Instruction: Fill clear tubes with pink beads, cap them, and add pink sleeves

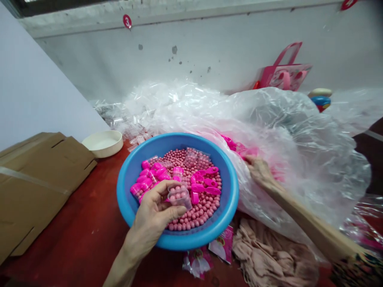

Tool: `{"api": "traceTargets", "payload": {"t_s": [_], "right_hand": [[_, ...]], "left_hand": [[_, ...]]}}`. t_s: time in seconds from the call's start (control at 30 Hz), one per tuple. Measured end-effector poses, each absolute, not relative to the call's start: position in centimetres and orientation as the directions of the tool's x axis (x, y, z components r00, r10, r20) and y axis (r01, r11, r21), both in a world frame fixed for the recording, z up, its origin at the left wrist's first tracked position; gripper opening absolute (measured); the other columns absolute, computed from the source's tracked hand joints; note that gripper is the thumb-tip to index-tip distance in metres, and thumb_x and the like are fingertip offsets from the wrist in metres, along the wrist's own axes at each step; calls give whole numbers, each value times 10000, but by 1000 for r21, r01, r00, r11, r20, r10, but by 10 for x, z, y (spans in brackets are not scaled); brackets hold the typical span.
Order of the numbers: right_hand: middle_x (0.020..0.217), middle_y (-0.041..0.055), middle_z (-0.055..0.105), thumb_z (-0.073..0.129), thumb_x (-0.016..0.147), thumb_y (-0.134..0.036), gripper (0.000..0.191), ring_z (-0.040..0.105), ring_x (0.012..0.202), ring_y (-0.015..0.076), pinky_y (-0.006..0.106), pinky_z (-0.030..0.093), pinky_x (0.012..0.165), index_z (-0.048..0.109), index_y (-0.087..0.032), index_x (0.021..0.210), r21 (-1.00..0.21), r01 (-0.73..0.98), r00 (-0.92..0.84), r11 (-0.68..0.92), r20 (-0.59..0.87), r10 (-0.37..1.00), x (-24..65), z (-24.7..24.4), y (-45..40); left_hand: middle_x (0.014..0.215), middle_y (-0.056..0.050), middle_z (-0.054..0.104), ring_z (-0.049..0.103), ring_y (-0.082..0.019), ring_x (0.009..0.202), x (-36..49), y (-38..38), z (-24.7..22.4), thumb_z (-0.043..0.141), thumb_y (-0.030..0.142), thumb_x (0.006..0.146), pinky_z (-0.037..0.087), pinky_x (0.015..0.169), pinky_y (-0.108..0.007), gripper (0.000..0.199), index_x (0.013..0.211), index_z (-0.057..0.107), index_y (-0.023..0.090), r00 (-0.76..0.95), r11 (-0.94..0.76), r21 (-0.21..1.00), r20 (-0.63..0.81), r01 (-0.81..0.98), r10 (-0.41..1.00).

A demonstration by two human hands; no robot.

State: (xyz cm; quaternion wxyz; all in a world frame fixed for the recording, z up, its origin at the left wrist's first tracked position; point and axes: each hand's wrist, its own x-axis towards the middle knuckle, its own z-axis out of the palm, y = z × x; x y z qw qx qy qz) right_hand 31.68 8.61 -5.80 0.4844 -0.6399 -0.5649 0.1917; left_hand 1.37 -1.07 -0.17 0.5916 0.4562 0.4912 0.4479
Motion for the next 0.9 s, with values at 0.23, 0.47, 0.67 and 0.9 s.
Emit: {"api": "traceTargets", "payload": {"t_s": [0.23, 0.47, 0.67, 0.9], "right_hand": [[545, -21, 518, 521, 815, -476, 277, 474, 488, 130, 257, 412, 484, 593, -227, 719, -858, 484, 353, 172, 371, 859, 288, 3, 31], [650, -17, 613, 767, 655, -348, 327, 571, 546, 156, 254, 489, 469, 664, -306, 963, -829, 378, -214, 412, 354, 910, 223, 27, -44], [811, 34, 634, 617, 787, -101, 223, 610, 731, 133, 218, 509, 616, 653, -210, 978, -677, 340, -314, 653, 573, 757, 202, 2, -37], [706, 3, 604, 589, 825, -154, 63, 564, 622, 112, 213, 443, 543, 610, -166, 767, -785, 305, -310, 540, 454, 835, 206, -4, -27]], "left_hand": [[804, 31, 701, 668, -166, 744, 21, -28, -2, 731, 122, 622, 532, 663, -238, 327, 914, 627, 227, 141, 129, 992, -129, 6, 982], [846, 60, 700, 647, -143, 770, 35, -44, -5, 716, 146, 679, 499, 684, -202, 311, 948, 630, 275, 219, 29, 992, -57, 126, 974], [823, 50, 665, 609, -156, 788, 34, -36, -4, 622, 137, 758, 476, 697, -238, 244, 968, 626, 261, 328, -20, 969, -65, 248, 942], [829, 36, 653, 588, -162, 780, 19, -9, 9, 599, 133, 782, 442, 697, -247, 411, 1170, 567, 266, 595, -122, 943, -91, 309, 799]]}}
